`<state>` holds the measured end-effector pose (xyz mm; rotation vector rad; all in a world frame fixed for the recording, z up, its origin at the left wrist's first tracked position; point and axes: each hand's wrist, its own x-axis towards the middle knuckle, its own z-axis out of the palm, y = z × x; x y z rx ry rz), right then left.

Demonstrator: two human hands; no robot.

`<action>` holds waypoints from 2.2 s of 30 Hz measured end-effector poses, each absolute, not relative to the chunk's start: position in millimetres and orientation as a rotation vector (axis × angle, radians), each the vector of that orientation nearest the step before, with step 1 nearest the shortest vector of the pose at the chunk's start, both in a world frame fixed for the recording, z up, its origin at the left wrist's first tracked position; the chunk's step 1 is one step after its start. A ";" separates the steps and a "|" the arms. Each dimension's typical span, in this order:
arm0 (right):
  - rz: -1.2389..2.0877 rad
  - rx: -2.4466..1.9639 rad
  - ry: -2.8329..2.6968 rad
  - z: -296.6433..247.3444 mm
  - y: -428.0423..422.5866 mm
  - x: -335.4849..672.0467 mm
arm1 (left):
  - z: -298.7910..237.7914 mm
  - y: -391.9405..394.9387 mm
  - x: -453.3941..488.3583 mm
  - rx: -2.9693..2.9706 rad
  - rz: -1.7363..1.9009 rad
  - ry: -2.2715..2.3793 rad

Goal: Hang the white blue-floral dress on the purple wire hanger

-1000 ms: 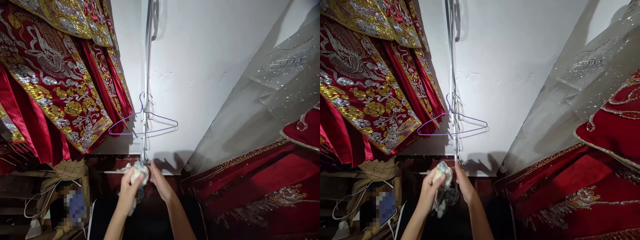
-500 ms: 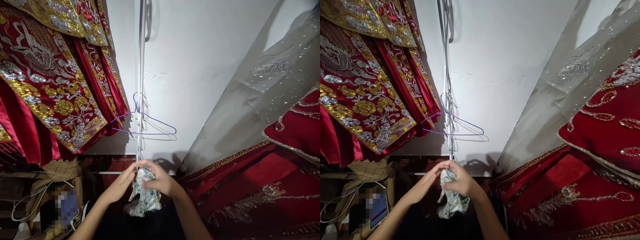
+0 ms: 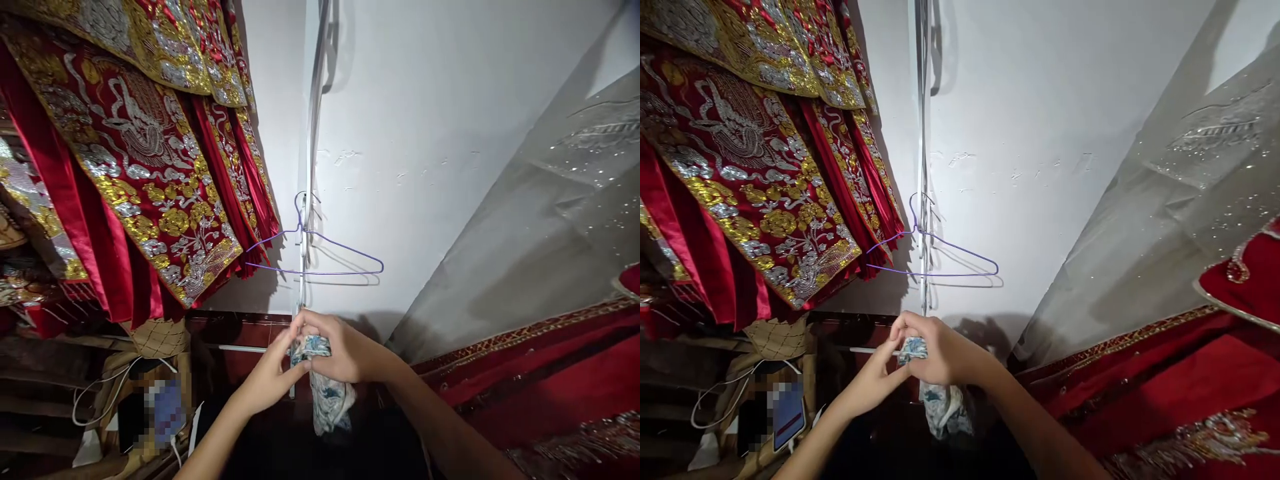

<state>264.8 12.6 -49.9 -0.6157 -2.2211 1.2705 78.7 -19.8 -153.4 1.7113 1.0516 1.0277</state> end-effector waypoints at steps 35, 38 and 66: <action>0.715 -1.243 -1.761 -114.7 93.9 292.6 | -83.2 87.4 -43.1 2.198 0.692 2.175; 0.850 -1.184 -1.730 -116.9 85.0 286.0 | -75.5 106.4 -27.7 2.243 1.052 1.918; 0.991 -1.086 -1.562 -27.0 101.7 383.8 | -57.4 116.5 -5.6 2.066 1.397 1.567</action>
